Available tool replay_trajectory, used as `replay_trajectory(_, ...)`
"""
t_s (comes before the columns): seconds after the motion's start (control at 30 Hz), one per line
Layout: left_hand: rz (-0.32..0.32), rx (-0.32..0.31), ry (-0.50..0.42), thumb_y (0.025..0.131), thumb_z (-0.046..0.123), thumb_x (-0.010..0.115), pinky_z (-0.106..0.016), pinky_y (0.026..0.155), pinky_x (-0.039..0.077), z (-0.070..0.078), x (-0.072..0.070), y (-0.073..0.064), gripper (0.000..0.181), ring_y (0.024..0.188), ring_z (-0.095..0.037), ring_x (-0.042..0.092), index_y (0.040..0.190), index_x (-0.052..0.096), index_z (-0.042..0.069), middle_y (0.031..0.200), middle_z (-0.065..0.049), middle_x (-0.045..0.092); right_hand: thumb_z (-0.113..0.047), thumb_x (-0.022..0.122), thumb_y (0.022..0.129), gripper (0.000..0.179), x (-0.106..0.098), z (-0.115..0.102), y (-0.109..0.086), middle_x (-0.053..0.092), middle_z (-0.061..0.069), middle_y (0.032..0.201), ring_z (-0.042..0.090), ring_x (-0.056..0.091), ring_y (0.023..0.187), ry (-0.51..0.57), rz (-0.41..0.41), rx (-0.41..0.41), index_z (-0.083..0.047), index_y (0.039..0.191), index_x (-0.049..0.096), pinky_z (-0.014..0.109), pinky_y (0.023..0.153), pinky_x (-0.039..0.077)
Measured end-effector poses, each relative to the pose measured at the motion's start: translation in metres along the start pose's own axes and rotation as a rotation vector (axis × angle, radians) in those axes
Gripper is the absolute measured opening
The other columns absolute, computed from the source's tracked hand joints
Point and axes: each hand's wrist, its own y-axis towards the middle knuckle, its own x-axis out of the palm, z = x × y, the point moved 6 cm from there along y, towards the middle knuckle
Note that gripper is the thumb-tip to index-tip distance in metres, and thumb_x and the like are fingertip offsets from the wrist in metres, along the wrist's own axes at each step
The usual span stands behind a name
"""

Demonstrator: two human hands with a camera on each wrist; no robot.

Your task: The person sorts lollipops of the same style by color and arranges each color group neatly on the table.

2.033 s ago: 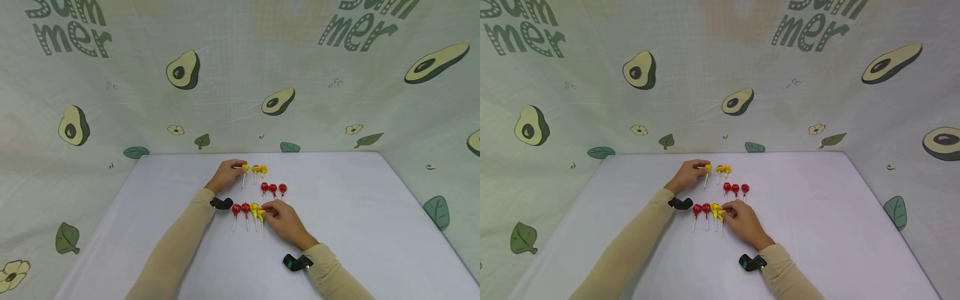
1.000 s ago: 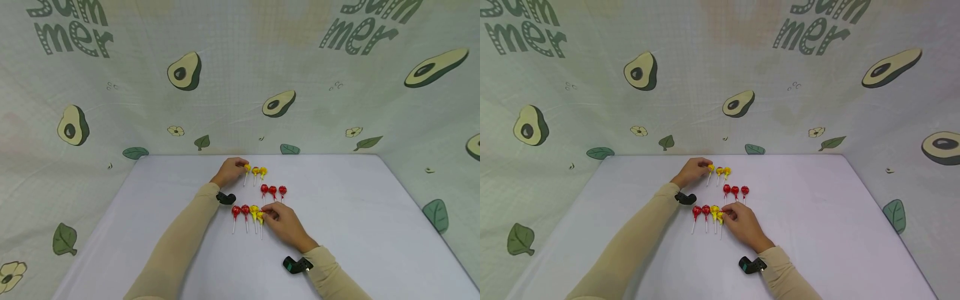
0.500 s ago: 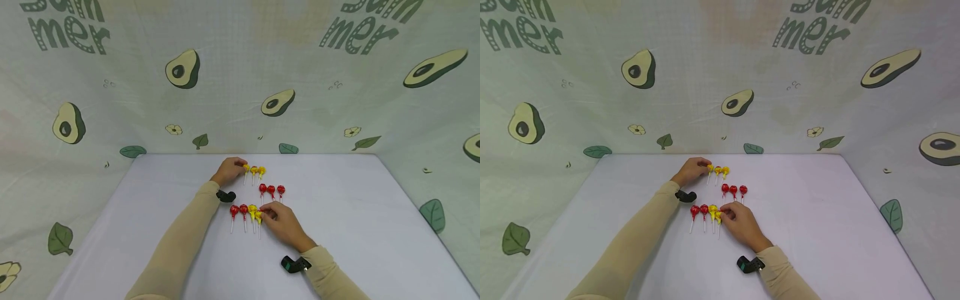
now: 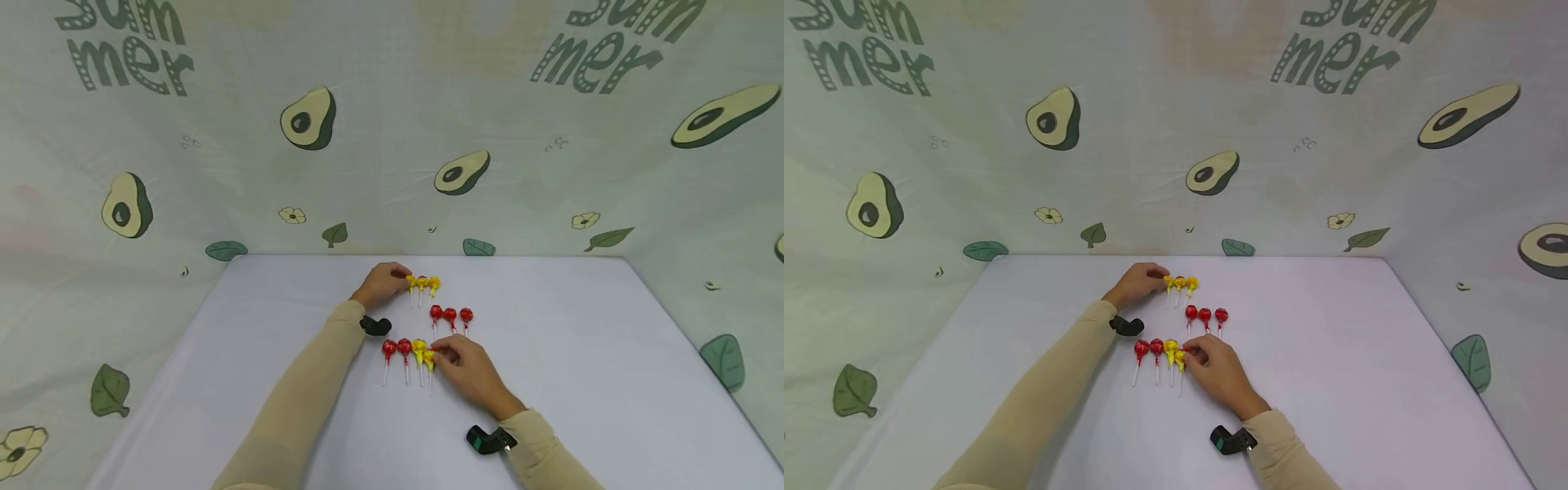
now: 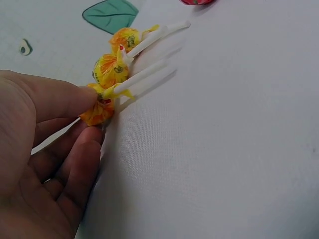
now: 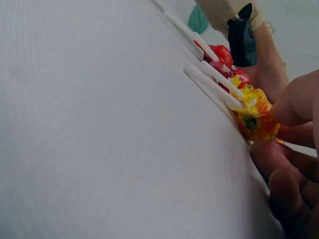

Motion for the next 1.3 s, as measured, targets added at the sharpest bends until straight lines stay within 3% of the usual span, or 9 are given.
replay_trajectory(0.63, 0.006, 0.021, -0.016, 0.094, 0.021, 0.070, -0.038, 0.093, 0.048, 0.000, -0.006, 0.002, 0.026, 0.102, -0.018, 0.061, 0.119, 0.071, 0.013, 0.110, 0.000, 0.068, -0.012, 0.072, 0.091, 0.014, -0.002, -0.003, 0.004, 0.061, -0.013, 0.087, 0.005, 0.058, 0.076, 0.002, 0.004, -0.022, -0.015, 0.105, 0.073, 0.026, 0.068, 0.050)
replay_trajectory(0.87, -0.004, -0.001, -0.024, 0.094, 0.023, 0.070, -0.038, 0.092, 0.048, -0.005, -0.005, 0.000, 0.027, 0.101, -0.018, 0.061, 0.119, 0.070, 0.014, 0.110, 0.000, 0.067, -0.012, 0.073, 0.091, 0.014, 0.001, -0.001, 0.001, 0.061, -0.013, 0.086, 0.005, 0.058, 0.076, 0.002, 0.001, -0.015, -0.015, 0.105, 0.073, 0.026, 0.069, 0.050)
replay_trajectory(1.03, 0.026, -0.007, -0.040, 0.094, 0.023, 0.070, -0.034, 0.088, 0.050, -0.010, -0.005, 0.000, 0.030, 0.101, -0.017, 0.061, 0.123, 0.069, 0.014, 0.113, 0.000, 0.066, -0.012, 0.073, 0.091, 0.014, 0.001, -0.002, 0.000, 0.061, -0.013, 0.087, 0.005, 0.058, 0.076, 0.013, -0.003, -0.017, -0.015, 0.105, 0.073, 0.026, 0.069, 0.051)
replay_trajectory(1.3, 0.049, 0.041, -0.064, 0.099, 0.023, 0.065, -0.033, 0.085, 0.052, -0.004, -0.016, -0.015, 0.029, 0.102, -0.017, 0.061, 0.125, 0.068, 0.010, 0.116, 0.000, 0.067, -0.011, 0.073, 0.090, 0.017, -0.001, 0.000, -0.001, 0.060, -0.013, 0.086, 0.005, 0.058, 0.076, -0.004, 0.004, -0.027, -0.014, 0.107, 0.074, 0.026, 0.068, 0.050)
